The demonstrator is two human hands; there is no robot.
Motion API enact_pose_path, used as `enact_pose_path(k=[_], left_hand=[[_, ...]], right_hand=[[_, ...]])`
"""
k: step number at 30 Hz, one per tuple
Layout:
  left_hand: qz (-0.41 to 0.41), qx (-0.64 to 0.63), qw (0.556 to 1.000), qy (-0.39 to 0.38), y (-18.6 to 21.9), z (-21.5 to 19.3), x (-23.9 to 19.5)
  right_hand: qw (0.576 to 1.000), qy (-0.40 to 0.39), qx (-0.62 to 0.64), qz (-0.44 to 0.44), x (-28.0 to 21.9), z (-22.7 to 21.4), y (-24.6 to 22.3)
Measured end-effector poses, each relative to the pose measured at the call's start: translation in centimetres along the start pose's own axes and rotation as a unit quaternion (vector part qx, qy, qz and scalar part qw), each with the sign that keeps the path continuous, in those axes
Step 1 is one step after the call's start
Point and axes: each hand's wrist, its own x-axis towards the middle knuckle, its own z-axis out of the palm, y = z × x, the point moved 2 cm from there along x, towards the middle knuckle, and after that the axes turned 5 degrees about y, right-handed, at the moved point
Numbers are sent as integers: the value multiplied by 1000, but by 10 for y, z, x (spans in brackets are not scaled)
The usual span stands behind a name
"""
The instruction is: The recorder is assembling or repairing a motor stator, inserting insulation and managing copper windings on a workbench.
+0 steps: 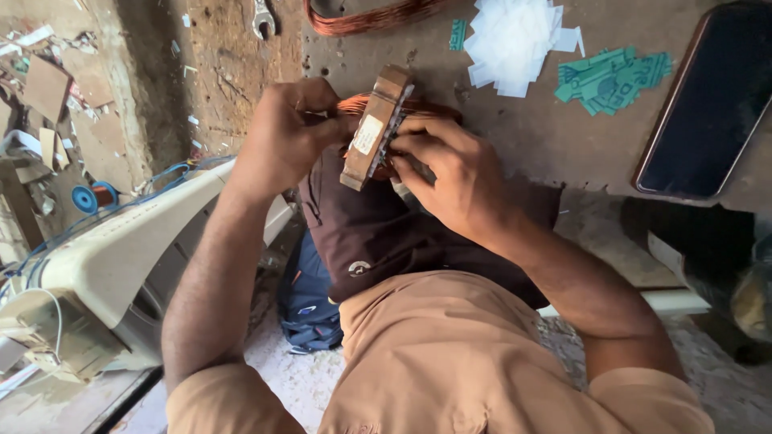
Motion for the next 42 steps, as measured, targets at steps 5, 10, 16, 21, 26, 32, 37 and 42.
enact_pose_path(k=[5,10,16,21,26,32,37,42], left_hand=[[-27,-5,1000,4,3,-4,1],[-41,-28,999,-9,26,0,2],[-56,-101,992,-53,6,5,4],[-66,25,995,-63,10,-8,9],[-26,-55,996,-70,19,-4,9],[73,-118,988,-61,-5,2,10],[-28,-84,993,-79,-2,-3,15],[-32,-70,996,-47,6,-2,10]], right_hand=[[999,-22,24,10,0,3,4],[1000,-22,1,-13,3,2,0],[1000,18,-10,-22,-2,5,2],[998,27,-36,-54,-5,7,-3],[998,-7,-57,-36,-6,12,9],[997,-3,-41,-61,-1,11,4],[998,42,-28,-47,-1,10,0],[999,25,-29,-27,-8,17,13]])
